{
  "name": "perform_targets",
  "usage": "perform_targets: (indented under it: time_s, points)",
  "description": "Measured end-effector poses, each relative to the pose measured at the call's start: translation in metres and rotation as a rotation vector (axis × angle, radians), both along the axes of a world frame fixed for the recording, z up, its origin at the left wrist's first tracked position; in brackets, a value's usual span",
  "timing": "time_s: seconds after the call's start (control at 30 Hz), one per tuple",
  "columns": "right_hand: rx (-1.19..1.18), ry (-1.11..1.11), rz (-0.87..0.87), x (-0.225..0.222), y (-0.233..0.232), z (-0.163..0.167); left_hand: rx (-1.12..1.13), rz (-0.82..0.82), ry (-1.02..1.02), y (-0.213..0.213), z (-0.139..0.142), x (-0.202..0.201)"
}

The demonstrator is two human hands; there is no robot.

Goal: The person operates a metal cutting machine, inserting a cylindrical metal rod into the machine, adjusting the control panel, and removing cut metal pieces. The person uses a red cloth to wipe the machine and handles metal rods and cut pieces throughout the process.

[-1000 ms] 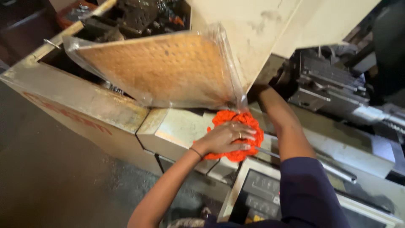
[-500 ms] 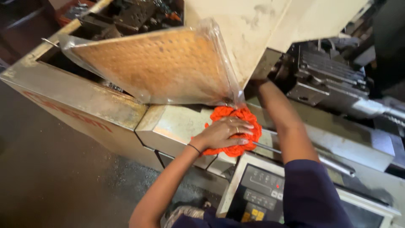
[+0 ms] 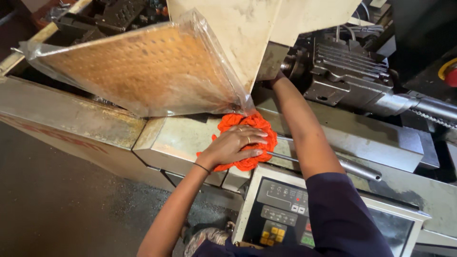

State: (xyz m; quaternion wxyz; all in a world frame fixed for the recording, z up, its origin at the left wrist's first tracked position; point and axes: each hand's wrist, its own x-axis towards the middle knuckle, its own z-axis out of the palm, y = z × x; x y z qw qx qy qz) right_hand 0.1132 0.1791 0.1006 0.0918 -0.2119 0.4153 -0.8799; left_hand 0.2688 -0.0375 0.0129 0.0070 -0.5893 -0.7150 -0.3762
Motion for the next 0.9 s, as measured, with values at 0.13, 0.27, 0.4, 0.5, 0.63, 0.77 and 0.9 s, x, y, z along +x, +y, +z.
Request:
perform_targets:
  time_s: [0.13, 0.27, 0.4, 0.5, 0.63, 0.77, 0.9]
  points:
    - [0.013, -0.011, -0.016, -0.001, -0.005, -0.002, -0.005, -0.001, 0.0, -0.001, 0.001, 0.0]
    - [0.036, 0.0, -0.047, -0.002, -0.007, -0.004, 0.01, -0.019, -0.007, -0.003, 0.004, -0.001]
    - [0.079, 0.016, -0.07, -0.004, -0.012, -0.002, -0.004, -0.011, -0.013, -0.005, 0.007, -0.001]
    - [0.117, 0.028, -0.099, -0.004, -0.014, -0.002, 0.014, -0.03, -0.007, -0.005, 0.008, 0.0]
    - [0.225, 0.084, -0.161, -0.005, -0.015, -0.003, 0.007, -0.009, -0.029, -0.004, 0.01, 0.001]
    - [0.4, 0.176, -0.286, -0.003, -0.014, -0.008, 0.032, -0.014, -0.006, -0.003, 0.011, -0.002]
    - [1.168, 0.497, -0.589, 0.008, 0.006, -0.009, 0.047, -0.016, -0.018, -0.004, 0.01, -0.003]
